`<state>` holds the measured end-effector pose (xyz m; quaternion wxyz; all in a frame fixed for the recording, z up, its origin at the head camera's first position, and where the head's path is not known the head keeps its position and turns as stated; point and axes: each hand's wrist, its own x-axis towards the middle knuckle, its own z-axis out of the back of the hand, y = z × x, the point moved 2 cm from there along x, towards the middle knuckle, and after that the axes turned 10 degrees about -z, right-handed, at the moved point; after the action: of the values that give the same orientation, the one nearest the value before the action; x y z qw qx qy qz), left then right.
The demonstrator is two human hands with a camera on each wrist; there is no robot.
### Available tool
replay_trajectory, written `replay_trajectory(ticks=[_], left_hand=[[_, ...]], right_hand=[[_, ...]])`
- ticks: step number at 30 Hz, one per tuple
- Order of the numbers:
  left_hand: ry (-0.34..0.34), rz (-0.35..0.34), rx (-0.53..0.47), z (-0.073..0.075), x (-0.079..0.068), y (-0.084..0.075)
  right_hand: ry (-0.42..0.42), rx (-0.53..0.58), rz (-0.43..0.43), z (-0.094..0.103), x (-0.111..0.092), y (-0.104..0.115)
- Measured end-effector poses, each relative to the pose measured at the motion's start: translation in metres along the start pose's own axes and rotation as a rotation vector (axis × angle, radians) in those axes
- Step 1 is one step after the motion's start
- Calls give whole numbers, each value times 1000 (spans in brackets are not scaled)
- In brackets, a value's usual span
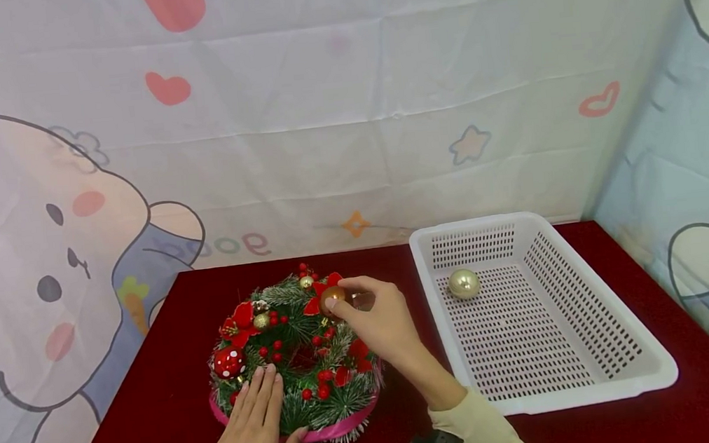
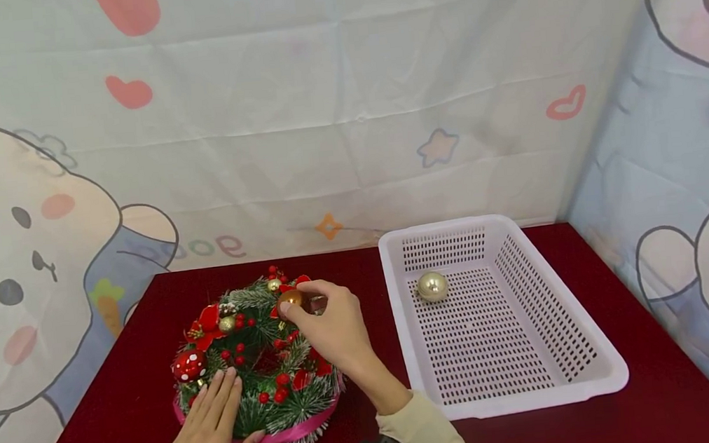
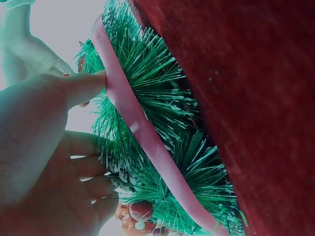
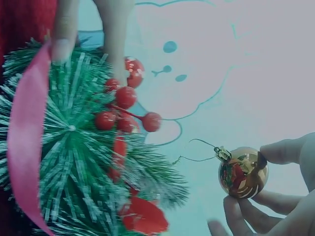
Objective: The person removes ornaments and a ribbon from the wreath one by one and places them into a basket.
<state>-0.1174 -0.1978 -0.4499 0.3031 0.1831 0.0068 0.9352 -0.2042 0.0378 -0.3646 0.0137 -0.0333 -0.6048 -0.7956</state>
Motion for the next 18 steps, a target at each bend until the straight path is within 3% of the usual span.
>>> replay_trajectory(ticks=[18], left_hand=[[14,11,1,0,0,-1]], right_hand=[[44,122,-17,35,5,17]])
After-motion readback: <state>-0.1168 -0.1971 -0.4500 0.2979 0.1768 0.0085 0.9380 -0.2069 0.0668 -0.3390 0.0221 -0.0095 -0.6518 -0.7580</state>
